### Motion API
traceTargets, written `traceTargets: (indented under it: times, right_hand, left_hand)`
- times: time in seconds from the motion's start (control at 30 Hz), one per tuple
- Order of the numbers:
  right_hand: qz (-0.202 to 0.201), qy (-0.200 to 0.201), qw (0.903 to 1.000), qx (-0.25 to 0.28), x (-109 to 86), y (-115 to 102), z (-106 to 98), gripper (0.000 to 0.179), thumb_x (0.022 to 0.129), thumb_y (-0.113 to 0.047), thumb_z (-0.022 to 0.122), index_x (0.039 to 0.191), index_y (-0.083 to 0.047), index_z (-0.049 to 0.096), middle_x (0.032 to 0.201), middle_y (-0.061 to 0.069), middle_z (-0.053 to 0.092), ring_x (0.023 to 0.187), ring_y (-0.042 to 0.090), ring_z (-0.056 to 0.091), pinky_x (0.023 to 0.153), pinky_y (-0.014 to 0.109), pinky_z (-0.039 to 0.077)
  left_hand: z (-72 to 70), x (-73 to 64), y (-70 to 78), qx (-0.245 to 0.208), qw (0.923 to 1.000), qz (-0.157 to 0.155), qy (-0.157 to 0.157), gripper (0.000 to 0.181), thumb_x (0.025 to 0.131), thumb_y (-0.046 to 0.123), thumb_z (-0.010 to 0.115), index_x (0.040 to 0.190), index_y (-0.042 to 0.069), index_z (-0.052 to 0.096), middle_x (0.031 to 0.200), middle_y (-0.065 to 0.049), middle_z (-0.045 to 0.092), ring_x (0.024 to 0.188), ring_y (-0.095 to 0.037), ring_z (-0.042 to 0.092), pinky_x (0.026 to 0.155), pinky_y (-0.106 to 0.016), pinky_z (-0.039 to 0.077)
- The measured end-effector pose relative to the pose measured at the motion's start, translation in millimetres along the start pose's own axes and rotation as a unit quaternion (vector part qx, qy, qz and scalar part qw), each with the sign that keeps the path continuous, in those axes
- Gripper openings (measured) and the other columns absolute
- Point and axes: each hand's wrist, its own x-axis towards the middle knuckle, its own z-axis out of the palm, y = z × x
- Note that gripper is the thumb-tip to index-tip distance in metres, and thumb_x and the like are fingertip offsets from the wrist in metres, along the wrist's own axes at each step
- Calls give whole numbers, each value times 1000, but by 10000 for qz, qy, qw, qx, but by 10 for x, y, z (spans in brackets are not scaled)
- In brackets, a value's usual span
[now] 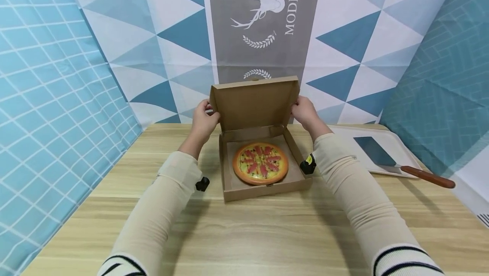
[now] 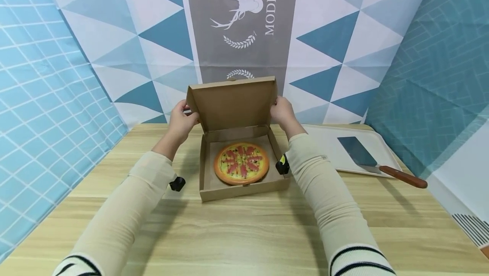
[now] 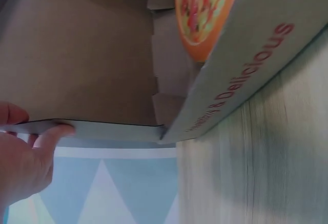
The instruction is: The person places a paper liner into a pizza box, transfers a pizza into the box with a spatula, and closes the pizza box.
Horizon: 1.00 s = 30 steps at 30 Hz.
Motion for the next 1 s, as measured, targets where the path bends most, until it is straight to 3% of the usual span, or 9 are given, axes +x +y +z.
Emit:
traceTargets:
  times: [0.1,0.13,0.2,0.27,0.37,0.57,0.67,0.8,1.0]
  right_hand:
    - [-55,220,9995,-206,7,30,-8,43,106,-4,28,139,8,52,127,27,58,110,37,60,92,42,54]
    - [-70,286,9991,-289,8,42,-9,42,105,-4,28,136,9,53,119,26,59,99,34,59,83,40,53]
    - [-103,373,9985,-394,-1,69,-8,40,104,-5,30,134,8,53,114,25,59,94,31,55,79,39,49]
    - [-132,337,9988,-329,-19,92,-6,38,104,-5,33,136,7,50,116,25,58,96,31,55,82,40,50]
    - [-158,165,9997,-131,-67,123,-10,39,104,-4,37,141,6,45,135,30,52,115,37,53,99,48,49]
    - [-324,65,9993,-192,-138,207,-75,35,103,-2,43,137,7,43,122,29,53,106,36,53,94,46,48]
    - [-386,21,9991,-176,-168,244,-109,37,102,0,44,138,7,42,121,27,52,104,34,51,93,44,48]
    - [-508,-51,9982,-316,-235,285,-145,40,100,2,45,139,7,41,127,30,52,103,34,49,87,42,43]
    - [-655,-159,9948,-769,-374,399,-185,50,103,-1,45,151,3,34,148,32,45,117,42,50,85,47,42]
  left_hand:
    - [46,31,-22,-212,9997,68,44,35,91,-11,49,125,-7,53,125,-20,51,122,-38,59,102,-53,54]
    - [60,38,-32,-264,9996,106,41,35,91,-11,49,125,-7,53,124,-19,51,122,-38,60,103,-54,54]
    - [78,45,-56,-327,9993,153,17,35,91,-12,49,125,-7,54,123,-18,52,123,-38,60,103,-56,53]
    - [82,38,-85,-356,9992,173,-12,37,91,-13,49,127,-7,54,122,-17,51,123,-38,59,103,-56,53]
    - [66,17,-124,-304,9995,111,-68,43,90,-14,49,132,-6,54,122,-15,52,122,-36,59,102,-51,55]
    - [43,-14,-146,52,9995,217,-215,40,87,-11,54,126,-4,58,115,-8,55,119,-32,61,86,-29,57]
    - [28,-45,-141,173,9986,312,-389,37,89,-11,58,125,-5,58,116,-11,57,122,-34,61,85,-26,55]
    - [8,-107,-149,410,9967,397,-583,40,90,-10,62,130,-5,57,126,-20,58,126,-38,60,94,-35,56]
    - [4,-188,-196,892,9918,467,-782,47,88,-8,66,133,-5,55,135,-23,56,128,-40,57,103,-49,54]
